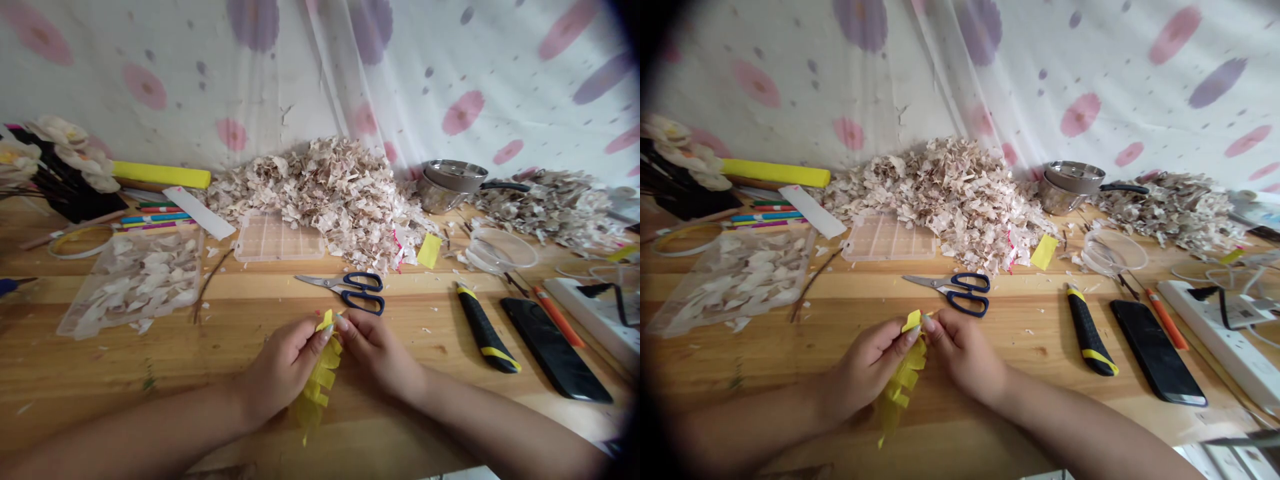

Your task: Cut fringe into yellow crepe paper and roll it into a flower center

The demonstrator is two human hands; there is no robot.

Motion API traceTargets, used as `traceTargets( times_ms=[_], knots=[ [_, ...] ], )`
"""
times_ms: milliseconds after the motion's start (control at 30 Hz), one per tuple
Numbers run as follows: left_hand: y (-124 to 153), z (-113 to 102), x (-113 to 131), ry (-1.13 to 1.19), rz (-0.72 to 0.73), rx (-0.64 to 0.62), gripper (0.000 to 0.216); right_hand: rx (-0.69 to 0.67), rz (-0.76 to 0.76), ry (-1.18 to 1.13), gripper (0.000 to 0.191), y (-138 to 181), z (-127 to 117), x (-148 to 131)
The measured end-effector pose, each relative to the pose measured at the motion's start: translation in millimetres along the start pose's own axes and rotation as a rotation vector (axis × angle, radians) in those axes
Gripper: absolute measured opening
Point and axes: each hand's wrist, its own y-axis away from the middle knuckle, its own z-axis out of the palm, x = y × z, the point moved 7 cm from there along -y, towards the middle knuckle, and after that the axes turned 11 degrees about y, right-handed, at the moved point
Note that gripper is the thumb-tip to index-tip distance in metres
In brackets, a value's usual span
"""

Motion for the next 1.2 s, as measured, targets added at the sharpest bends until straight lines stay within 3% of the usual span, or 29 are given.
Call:
traceTargets(
  times_ms=[100,233,367,433,533,633,733,800,900,1200],
  knots=[
    [-0.3,-1.4,7.9,-0.145,0.111,-0.008,0.024,-0.109,0.286,-0.367,0.042,5.0,16.1,8.7],
    [3.1,-1.4,22.1,-0.344,0.328,-0.011,0.018,-0.294,0.607,-0.724,0.027,17.9,31.0,7.6],
    [8.5,-0.4,35.2,-0.538,0.557,0.025,0.02,-0.351,0.726,-0.815,0.022,22.6,29.0,6.1],
    [8.6,0.6,36.2,-0.547,0.58,0.01,0.021,-0.377,0.726,-0.792,0.022,22.5,29.0,6.9],
    [2.1,-2.1,24.9,-0.374,0.385,-0.017,0.019,-0.344,0.582,-0.658,0.029,15.1,26.1,9.5],
    [-2.9,-6.4,3.3,-0.061,0.071,0.009,0.024,-0.179,0.284,-0.381,0.041,1.8,11.2,10.4],
    [-2.6,-10.8,-10.8,0.152,-0.112,0.103,0.029,-0.001,-0.056,0.015,0.04,-5.4,-11.3,1.6],
    [-2.0,-11.9,-14.5,0.219,-0.164,0.134,0.032,0.074,-0.292,0.326,0.03,-4.9,-21.9,-10.5],
    [-2.1,-10.7,-13.7,0.263,-0.172,0.12,0.033,0.091,-0.545,0.584,0.021,-1.3,-25.6,-23.6],
    [-3.2,-5.9,-15.0,0.359,-0.229,0.074,0.038,0.172,-0.796,0.826,0.013,6.9,-18.7,-41.1]
  ],
)
